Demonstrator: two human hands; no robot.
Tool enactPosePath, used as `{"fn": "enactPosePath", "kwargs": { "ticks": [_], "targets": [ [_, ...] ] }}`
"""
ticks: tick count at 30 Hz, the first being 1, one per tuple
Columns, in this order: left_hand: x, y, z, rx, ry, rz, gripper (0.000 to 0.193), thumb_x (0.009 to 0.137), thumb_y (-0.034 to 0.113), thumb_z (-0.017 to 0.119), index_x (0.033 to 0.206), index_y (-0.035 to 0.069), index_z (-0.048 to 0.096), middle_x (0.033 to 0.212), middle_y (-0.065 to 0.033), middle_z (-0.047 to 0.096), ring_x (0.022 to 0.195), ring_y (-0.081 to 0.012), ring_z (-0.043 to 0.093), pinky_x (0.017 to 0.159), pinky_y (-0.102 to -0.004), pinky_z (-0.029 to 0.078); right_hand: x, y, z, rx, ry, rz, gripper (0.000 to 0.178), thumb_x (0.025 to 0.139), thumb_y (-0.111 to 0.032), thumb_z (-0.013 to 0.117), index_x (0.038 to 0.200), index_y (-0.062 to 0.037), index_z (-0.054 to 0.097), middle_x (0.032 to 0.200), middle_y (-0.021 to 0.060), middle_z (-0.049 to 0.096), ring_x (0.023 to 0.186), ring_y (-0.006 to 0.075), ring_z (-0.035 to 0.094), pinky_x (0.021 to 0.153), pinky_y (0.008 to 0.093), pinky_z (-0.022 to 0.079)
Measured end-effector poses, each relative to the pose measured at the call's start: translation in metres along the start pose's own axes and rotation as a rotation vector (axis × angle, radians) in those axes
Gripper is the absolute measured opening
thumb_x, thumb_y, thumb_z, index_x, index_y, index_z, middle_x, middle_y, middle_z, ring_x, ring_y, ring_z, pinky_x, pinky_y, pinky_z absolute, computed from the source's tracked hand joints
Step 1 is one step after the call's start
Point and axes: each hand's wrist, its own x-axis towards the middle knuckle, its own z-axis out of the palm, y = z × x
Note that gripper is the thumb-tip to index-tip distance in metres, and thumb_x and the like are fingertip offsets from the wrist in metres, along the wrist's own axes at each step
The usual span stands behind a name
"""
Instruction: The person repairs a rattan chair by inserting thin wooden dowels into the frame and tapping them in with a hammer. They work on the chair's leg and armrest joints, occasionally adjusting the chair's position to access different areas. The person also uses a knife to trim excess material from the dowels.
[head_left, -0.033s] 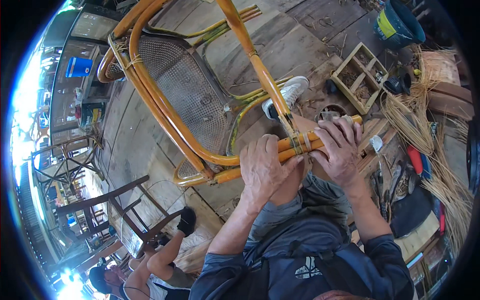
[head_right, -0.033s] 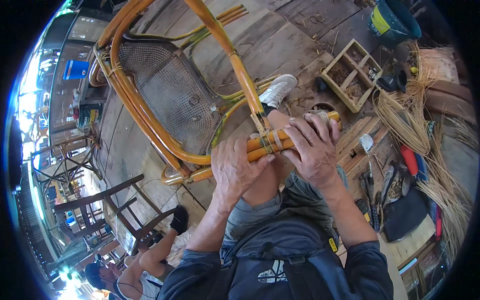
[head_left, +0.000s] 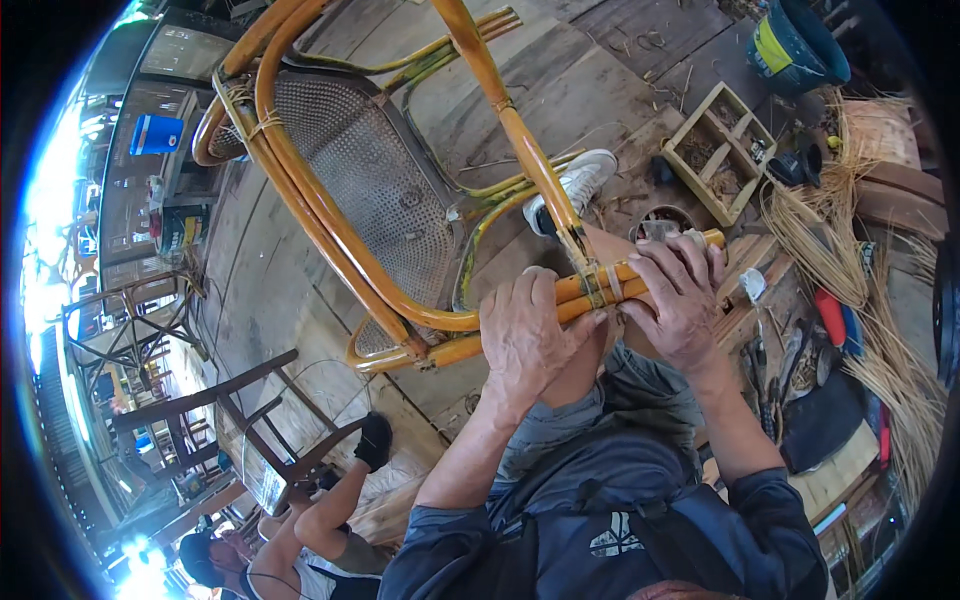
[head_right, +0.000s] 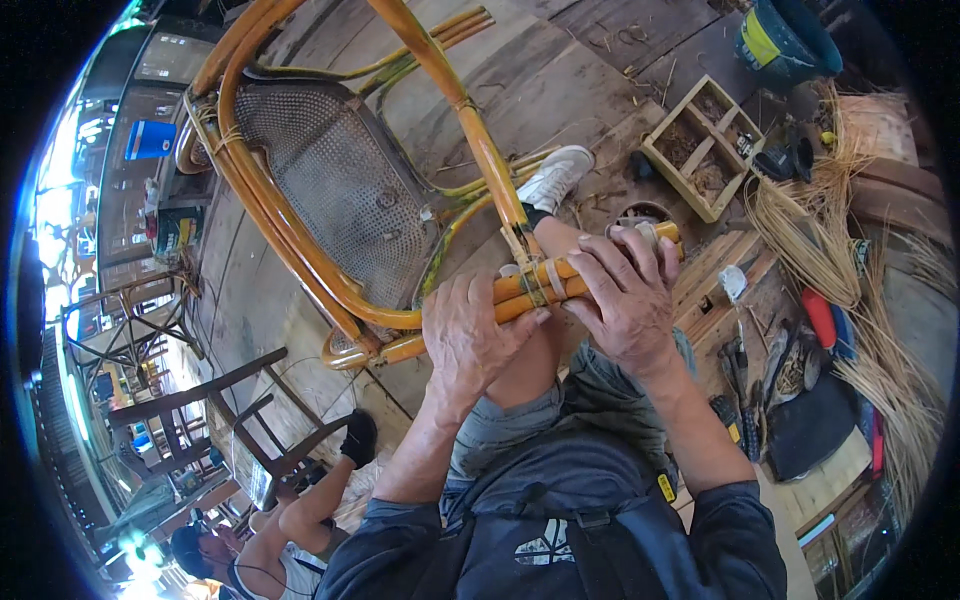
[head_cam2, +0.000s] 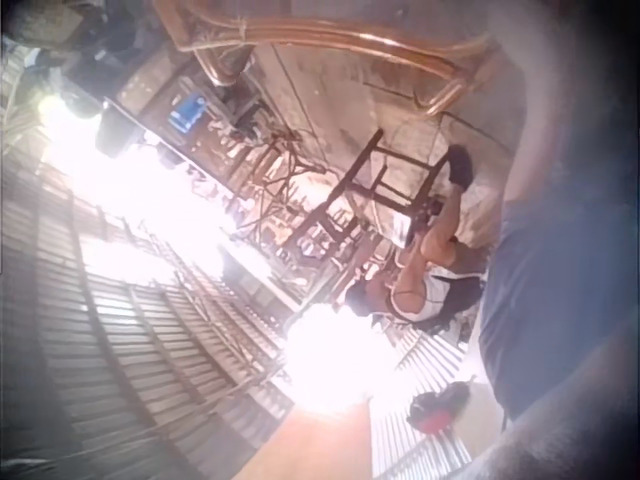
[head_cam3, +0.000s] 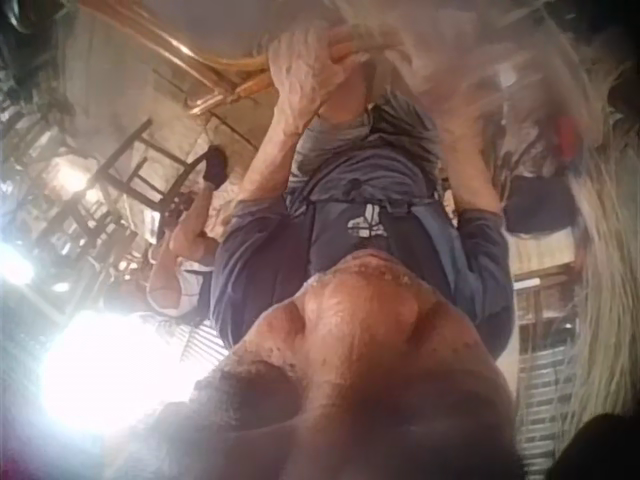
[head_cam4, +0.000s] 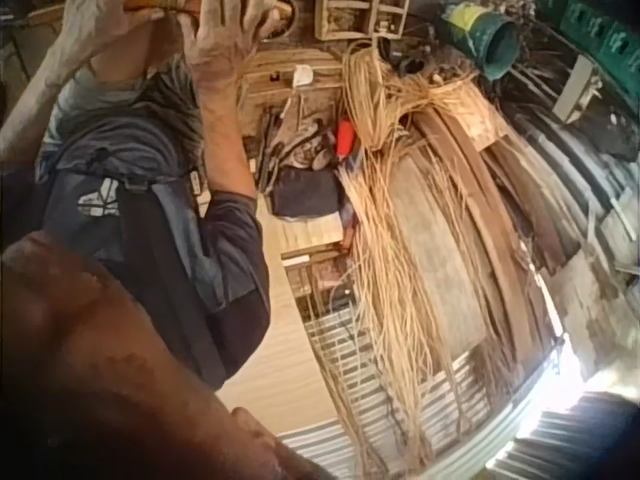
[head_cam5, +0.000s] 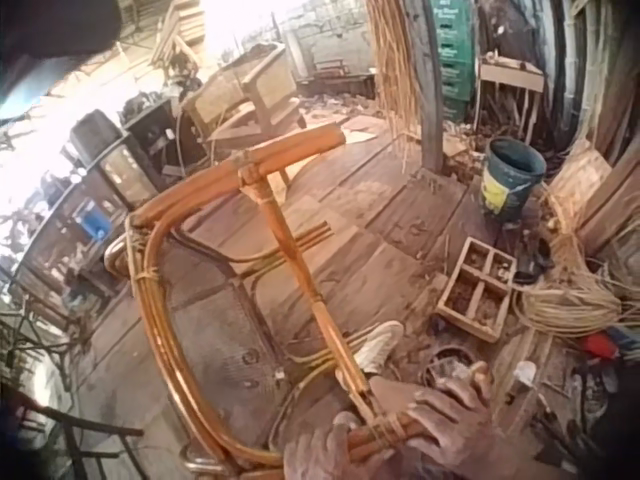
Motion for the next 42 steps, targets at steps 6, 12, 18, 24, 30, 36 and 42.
{"fn": "enactPosePath", "kwargs": {
  "ticks": [6,12,18,24,30,36,42],
  "targets": [
    [-0.011,0.003,0.005,-0.026,-0.027,-0.009,0.057,0.064,0.048,0.073,0.103,0.009,0.058,0.087,-0.0056,0.057,0.081,-0.0244,0.056,0.071,-0.0383,0.040,-0.014,0.002,0.006,0.001,0.014,-0.001,0.060,0.059,-0.021,0.078,0.115,-0.0141,0.059,0.121,0.0013,0.056,0.120,0.0254,0.043,0.107,0.0470,0.018],
    [-0.007,0.007,-0.001,-0.124,-0.116,-0.026,0.056,0.068,0.050,0.071,0.104,0.009,0.058,0.092,-0.0061,0.060,0.080,-0.0256,0.059,0.071,-0.0384,0.042,-0.020,0.003,0.008,-0.018,0.006,0.017,0.062,0.058,-0.021,0.079,0.116,-0.0149,0.059,0.121,0.0005,0.056,0.121,0.0252,0.043,0.108,0.0464,0.017],
    [0.017,0.005,-0.012,-0.301,-0.442,-0.229,0.082,0.075,0.057,0.066,0.127,-0.001,0.043,0.109,-0.0195,0.060,0.099,-0.0354,0.060,0.084,-0.0446,0.046,-0.021,0.007,0.012,0.015,0.024,0.038,0.052,0.065,-0.025,0.075,0.114,-0.0163,0.060,0.119,-0.0012,0.057,0.119,0.0249,0.045,0.109,0.0450,0.016],
    [0.028,0.005,0.003,-0.338,-0.531,-0.286,0.089,0.072,0.052,0.070,0.134,-0.001,0.034,0.113,-0.0224,0.055,0.101,-0.0392,0.059,0.082,-0.0452,0.049,-0.022,0.010,0.014,0.032,0.079,0.031,0.044,0.069,-0.028,0.073,0.111,-0.0185,0.062,0.118,-0.0029,0.059,0.117,0.0228,0.047,0.109,0.0440,0.016],
    [0.030,0.005,0.005,-0.414,-0.549,-0.355,0.088,0.074,0.051,0.070,0.135,-0.001,0.033,0.120,-0.0242,0.051,0.106,-0.0396,0.056,0.085,-0.0450,0.048,-0.027,0.012,0.020,0.052,0.098,0.055,0.039,0.072,-0.030,0.070,0.108,-0.0202,0.063,0.113,-0.0050,0.061,0.115,0.0207,0.048,0.109,0.0436,0.015],
    [0.030,0.000,0.006,-0.502,-0.586,-0.478,0.092,0.072,0.045,0.076,0.137,0.000,0.030,0.121,-0.0244,0.050,0.106,-0.0376,0.057,0.084,-0.0430,0.050,-0.028,0.012,0.022,0.040,0.088,0.067,0.035,0.074,-0.030,0.069,0.107,-0.0208,0.064,0.113,-0.0064,0.062,0.115,0.0193,0.048,0.110,0.0440,0.014],
    [0.020,0.003,0.011,-0.471,-0.414,-0.427,0.097,0.064,0.032,0.085,0.138,0.001,0.029,0.126,-0.0189,0.049,0.110,-0.0266,0.057,0.083,-0.0347,0.049,-0.029,0.013,0.023,0.030,0.079,0.042,0.031,0.075,-0.027,0.068,0.106,-0.0207,0.065,0.115,-0.0064,0.062,0.116,0.0190,0.047,0.111,0.0438,0.011]
  ]
}}
